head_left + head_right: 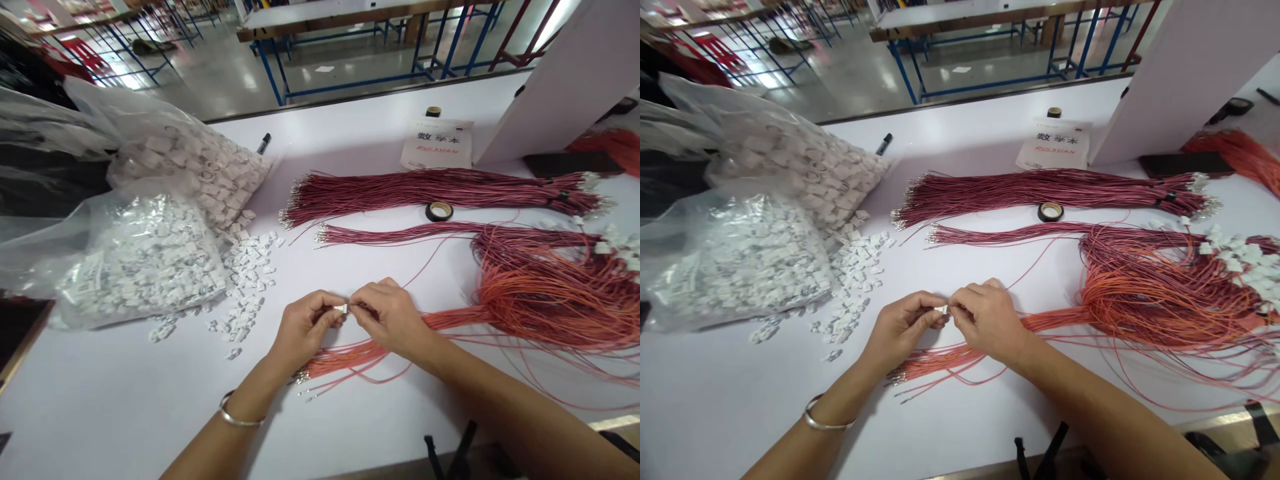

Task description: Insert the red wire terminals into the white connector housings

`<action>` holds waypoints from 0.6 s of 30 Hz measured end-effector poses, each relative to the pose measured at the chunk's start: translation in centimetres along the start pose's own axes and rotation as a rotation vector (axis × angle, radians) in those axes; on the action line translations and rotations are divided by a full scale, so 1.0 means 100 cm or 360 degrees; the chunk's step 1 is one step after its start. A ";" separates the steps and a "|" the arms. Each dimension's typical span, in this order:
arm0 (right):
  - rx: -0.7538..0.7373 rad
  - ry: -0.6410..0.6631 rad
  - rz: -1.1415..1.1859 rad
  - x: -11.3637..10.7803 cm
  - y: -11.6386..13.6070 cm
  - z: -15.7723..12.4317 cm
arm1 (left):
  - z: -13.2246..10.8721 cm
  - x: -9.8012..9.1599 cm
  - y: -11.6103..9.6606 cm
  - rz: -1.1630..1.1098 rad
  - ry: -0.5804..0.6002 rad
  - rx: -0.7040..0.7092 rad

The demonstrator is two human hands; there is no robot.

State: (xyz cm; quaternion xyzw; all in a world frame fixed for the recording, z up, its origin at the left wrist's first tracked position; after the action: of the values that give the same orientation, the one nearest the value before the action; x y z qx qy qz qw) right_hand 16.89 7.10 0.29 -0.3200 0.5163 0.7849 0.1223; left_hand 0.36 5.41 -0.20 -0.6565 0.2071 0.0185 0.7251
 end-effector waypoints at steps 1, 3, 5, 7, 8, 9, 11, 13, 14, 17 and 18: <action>-0.0008 -0.0011 -0.0007 0.000 0.000 0.000 | 0.000 0.000 0.000 -0.0021 -0.0009 -0.0012; -0.0025 -0.0029 -0.0015 0.002 -0.001 -0.001 | 0.000 0.001 0.001 -0.0041 -0.0022 -0.0032; -0.0044 -0.0031 -0.0020 0.003 -0.001 -0.001 | 0.000 0.001 0.003 -0.0051 -0.0024 -0.0054; -0.0062 -0.0027 -0.0027 0.005 -0.001 -0.001 | -0.001 0.001 0.004 -0.0056 -0.0024 -0.0067; -0.0069 -0.0022 -0.0028 0.005 -0.001 -0.001 | -0.001 0.001 0.005 -0.0057 -0.0022 -0.0070; -0.0074 -0.0017 -0.0027 0.005 0.000 -0.001 | -0.001 0.001 0.005 -0.0056 -0.0019 -0.0067; -0.0096 -0.0015 -0.0025 0.005 0.001 -0.001 | -0.001 0.001 0.005 -0.0047 -0.0011 -0.0055; -0.0116 -0.0021 -0.0033 0.005 0.002 -0.001 | -0.001 0.001 0.005 -0.0030 0.0003 -0.0043; -0.0123 -0.0026 -0.0042 0.005 0.002 -0.001 | 0.000 0.001 0.005 -0.0022 0.0007 -0.0039; -0.0136 -0.0010 -0.0085 0.007 0.001 -0.001 | 0.000 0.002 0.004 -0.0016 0.0014 -0.0042; -0.0135 0.0003 -0.0098 0.008 0.000 -0.001 | 0.001 0.002 0.004 -0.0022 0.0017 -0.0044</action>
State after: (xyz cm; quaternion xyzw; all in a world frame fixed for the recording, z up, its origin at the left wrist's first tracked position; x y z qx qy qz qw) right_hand 16.33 6.86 -0.19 -0.3412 0.4727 0.8016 0.1323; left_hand 0.45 5.46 -0.62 -0.6680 0.2061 0.0129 0.7149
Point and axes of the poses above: each hand's wrist, its own z-axis towards the middle knuckle, its own x-axis out of the palm, y = z × x, the point moved 4 cm from there along z, towards the middle knuckle, and after that the axes turned 8 degrees about x, right-handed, at the moved point
